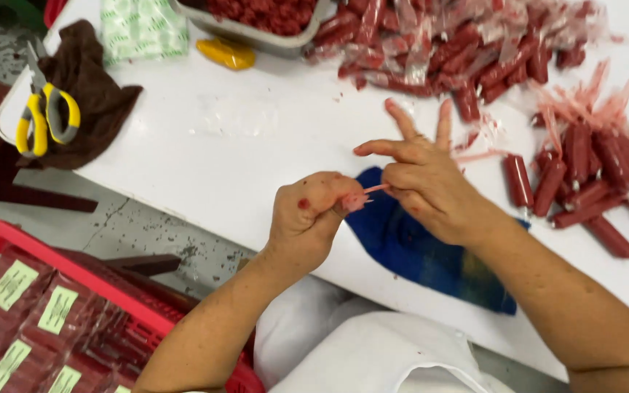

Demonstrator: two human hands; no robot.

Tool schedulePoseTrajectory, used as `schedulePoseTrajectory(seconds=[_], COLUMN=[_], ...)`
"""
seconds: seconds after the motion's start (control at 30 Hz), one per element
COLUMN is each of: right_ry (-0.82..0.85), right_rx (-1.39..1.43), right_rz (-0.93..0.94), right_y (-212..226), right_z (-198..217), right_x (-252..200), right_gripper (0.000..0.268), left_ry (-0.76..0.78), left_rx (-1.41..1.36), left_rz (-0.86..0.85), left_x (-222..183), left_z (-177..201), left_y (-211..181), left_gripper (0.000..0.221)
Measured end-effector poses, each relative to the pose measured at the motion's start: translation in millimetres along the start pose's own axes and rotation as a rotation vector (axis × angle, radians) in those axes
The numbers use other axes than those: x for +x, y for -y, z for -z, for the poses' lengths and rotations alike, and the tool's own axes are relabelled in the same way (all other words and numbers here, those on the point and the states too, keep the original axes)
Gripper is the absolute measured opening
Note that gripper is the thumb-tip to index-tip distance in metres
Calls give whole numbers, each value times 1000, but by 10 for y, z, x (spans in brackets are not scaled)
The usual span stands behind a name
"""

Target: The person repeatedly picks up small sausages from a pile on a white table, places them into clear plastic bags, and ties the bags shut by hand. The person uses a blue cloth to wipe the sausages and their hands during the process. Finished packages are placed into a red basket.

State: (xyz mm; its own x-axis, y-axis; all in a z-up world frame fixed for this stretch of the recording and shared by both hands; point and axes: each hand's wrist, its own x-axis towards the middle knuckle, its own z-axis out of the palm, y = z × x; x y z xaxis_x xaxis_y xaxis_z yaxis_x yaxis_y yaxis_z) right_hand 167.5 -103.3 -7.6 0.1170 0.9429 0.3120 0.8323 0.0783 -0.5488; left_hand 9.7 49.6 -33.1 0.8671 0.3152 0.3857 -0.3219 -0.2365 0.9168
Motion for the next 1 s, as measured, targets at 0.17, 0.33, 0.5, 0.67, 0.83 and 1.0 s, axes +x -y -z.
schedulePoseTrajectory(seconds=[0.17, 0.33, 0.5, 0.67, 0.83, 1.0], right_ry=[41, 213, 136, -78, -898, -620], right_rx=[-326, -337, 269, 1117, 1280, 194], right_rz=[116, 236, 134, -304, -707, -267], right_y=[83, 122, 134, 609, 405, 189], right_z=[56, -578, -233, -66, -698, -414], right_x=[-593, -1121, -1341, -1357, -1434, -1501], right_gripper=[14, 18, 27, 17, 7, 13], left_ry=[123, 585, 587, 377, -7, -26], left_rx=[-467, -899, -347, -237, -747, 467], left_rz=[270, 1144, 733, 209, 448, -400], left_x=[-439, -1125, -1098, -926, -1028, -510], left_z=[321, -416, -501, -785, -1645, -1194], left_y=[-185, 349, 248, 348, 465, 166], left_gripper=[47, 65, 29, 14, 34, 15])
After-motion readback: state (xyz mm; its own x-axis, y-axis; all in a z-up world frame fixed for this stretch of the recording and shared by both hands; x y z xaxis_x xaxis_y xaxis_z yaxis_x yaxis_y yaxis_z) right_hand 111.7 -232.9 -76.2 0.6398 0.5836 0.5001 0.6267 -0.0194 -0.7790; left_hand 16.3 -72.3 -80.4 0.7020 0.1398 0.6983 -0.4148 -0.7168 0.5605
